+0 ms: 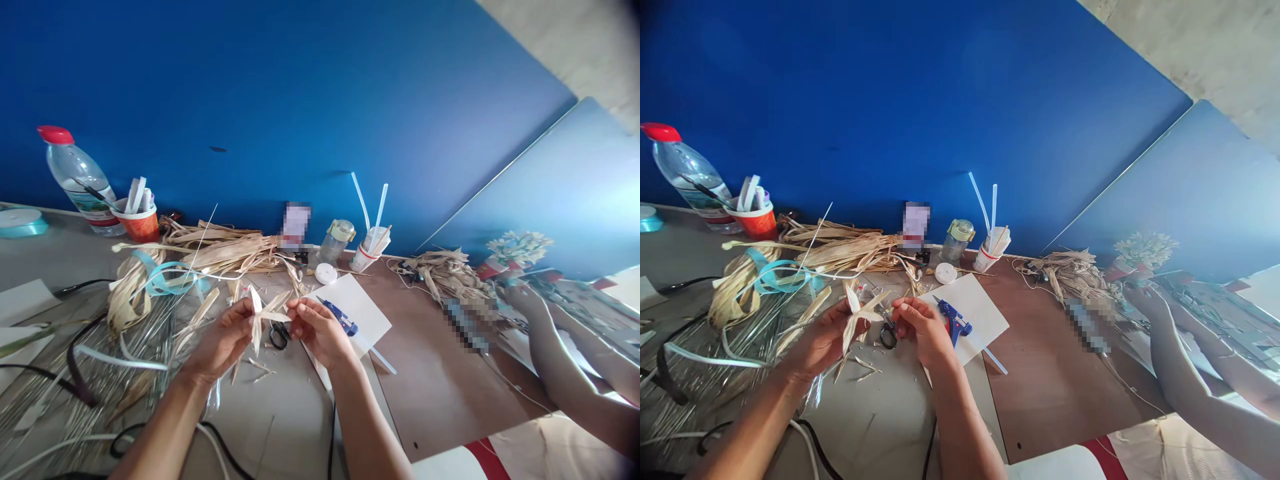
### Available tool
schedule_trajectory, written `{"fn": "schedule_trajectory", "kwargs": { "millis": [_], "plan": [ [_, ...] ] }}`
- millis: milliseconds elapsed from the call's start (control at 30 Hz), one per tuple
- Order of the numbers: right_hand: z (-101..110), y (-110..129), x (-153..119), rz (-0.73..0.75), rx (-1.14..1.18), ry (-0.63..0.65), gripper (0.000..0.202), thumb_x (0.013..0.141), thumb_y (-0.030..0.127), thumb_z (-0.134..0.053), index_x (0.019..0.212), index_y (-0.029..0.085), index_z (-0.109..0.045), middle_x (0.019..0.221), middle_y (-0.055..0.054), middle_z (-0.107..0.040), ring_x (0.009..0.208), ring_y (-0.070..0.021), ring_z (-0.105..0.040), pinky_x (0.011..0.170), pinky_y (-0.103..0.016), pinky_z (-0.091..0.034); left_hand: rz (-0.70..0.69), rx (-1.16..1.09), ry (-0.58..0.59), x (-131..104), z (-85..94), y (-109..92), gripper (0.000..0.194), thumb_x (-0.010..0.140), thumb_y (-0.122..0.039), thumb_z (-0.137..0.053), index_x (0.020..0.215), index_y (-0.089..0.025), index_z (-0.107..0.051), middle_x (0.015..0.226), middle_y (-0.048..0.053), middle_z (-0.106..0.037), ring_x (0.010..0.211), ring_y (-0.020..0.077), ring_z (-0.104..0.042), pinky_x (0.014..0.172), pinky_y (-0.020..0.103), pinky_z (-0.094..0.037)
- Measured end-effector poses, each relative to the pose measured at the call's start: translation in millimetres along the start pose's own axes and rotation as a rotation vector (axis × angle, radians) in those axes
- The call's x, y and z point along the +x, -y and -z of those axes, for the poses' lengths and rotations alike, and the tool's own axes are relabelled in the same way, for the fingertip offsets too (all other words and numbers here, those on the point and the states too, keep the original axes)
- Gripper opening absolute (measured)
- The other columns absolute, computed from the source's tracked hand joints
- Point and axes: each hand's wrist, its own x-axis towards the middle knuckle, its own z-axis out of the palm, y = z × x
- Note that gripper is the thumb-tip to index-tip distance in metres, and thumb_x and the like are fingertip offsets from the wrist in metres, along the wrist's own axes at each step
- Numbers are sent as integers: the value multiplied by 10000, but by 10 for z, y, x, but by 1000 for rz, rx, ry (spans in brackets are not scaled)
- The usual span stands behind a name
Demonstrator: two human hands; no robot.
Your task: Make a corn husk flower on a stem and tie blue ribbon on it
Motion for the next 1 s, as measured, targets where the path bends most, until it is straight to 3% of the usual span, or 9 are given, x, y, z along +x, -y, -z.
{"fn": "schedule_trajectory", "kwargs": {
  "millis": [167,333,433,567,767,900,1000],
  "plan": [
    [109,-78,103,269,-676,-321,96,745,252,-617,745,178,-680,655,12,-589,586,-123,-475,584,-250,-362,-49,-78,-54,19,46,-10,210,661,-204,-798,816,-185,-657,668,-19,-613,622,87,-552,618,185,-443],
    [103,-159,126,380,-1121,-382,202,834,198,-490,824,188,-691,848,-35,-659,765,-160,-573,705,-252,-409,-142,-57,-62,32,57,-26,182,698,-228,-771,829,-186,-651,635,-28,-592,599,86,-516,664,216,-458],
    [157,-175,146,283,-1388,-474,199,840,190,-491,878,182,-686,891,-60,-668,811,-176,-591,729,-256,-402,-155,-40,-108,38,50,-30,211,649,-229,-801,799,-192,-658,668,-17,-617,650,111,-558,670,232,-461],
    [222,-209,205,68,-1669,-395,173,821,181,-516,919,164,-658,917,-95,-675,784,-194,-620,662,-268,-385,-117,21,-125,39,31,-11,233,611,-251,-829,759,-179,-665,698,-9,-642,663,114,-578,632,215,-438],
    [191,-192,243,-42,-1692,-414,299,812,74,-435,1052,117,-608,977,-150,-684,859,-235,-642,685,-290,-401,-80,72,-59,20,3,8,211,663,-273,-797,792,-182,-657,626,-21,-622,606,102,-547,600,211,-410],
    [184,-89,154,148,-1514,-411,356,774,63,-422,1078,106,-603,955,-129,-656,901,-223,-603,780,-292,-416,-57,68,-56,19,-5,4,217,661,-283,-796,778,-179,-646,622,-26,-601,583,91,-521,572,200,-394],
    [156,-10,70,268,-1271,-371,326,759,82,-388,970,142,-630,864,-68,-608,767,-181,-569,715,-276,-423,-45,97,-33,27,1,13,228,642,-285,-808,747,-170,-642,629,-31,-577,573,84,-501,556,194,-381]
  ]
}}
